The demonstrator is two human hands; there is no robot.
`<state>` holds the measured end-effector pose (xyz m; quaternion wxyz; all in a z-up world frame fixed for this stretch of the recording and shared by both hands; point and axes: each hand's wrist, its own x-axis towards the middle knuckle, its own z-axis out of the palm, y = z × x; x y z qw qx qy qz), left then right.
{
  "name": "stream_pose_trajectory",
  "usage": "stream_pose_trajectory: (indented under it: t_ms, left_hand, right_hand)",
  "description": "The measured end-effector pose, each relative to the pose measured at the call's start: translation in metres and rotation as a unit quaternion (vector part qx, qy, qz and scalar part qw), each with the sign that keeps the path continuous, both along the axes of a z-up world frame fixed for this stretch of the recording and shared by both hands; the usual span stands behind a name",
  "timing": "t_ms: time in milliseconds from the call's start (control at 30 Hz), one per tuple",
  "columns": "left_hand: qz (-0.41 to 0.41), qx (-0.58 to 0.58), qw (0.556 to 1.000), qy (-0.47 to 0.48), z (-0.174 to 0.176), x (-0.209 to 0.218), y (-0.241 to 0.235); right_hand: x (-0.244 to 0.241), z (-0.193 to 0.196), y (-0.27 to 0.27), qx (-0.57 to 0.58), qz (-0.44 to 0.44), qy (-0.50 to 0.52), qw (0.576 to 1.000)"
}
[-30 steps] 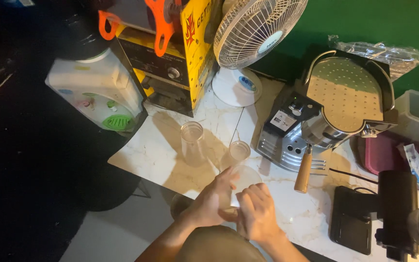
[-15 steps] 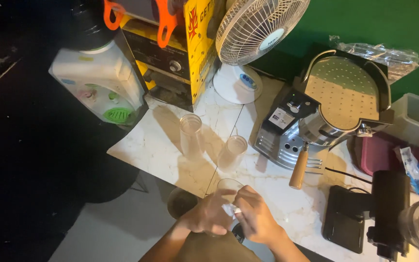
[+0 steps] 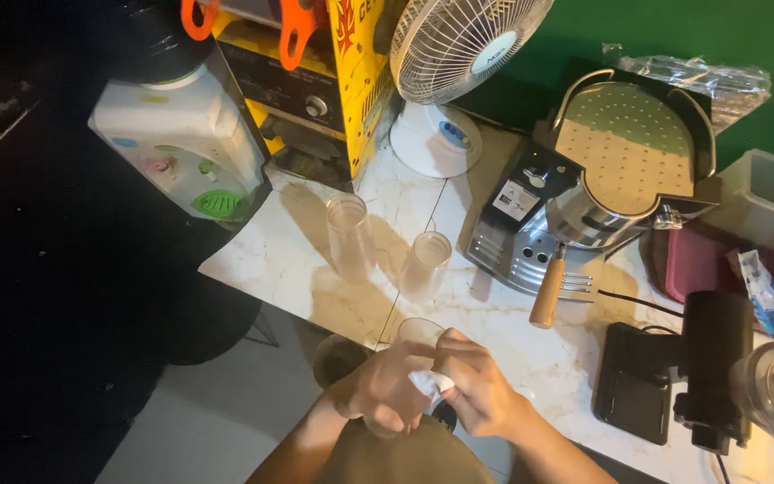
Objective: Cleaning and wiping glass cups with a tissue at a coffee shop counter.
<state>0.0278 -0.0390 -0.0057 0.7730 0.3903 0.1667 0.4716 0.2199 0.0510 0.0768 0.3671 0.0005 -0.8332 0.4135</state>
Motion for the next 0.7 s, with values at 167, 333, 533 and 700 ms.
stream_pose_trajectory:
  t_ms: [167,333,533,700]
  left_hand:
    - [0.132,0.108,0.975,0.144,-0.009,0.013,-0.006]
    - [0.276,0.167,0.893,0.312,0.01,0.021,-0.002]
    - [0.172,0.232,0.952,0.1,0.007,0.02,0.007]
    - [0.187,0.286,0.93,0.137,0.024,0.025,0.006]
  right_hand:
    - [0.008,0.008,-0.008,0.122,-0.049,-0.057,0.99]
    - [0.003,0.028,-0.025,0.208,-0.137,-0.052,0.967]
    - [0.015,0.039,-0.024,0.169,-0.008,-0.006,0.986]
    - [0.021,0.044,-0.028,0.198,0.018,-0.012,0.98]
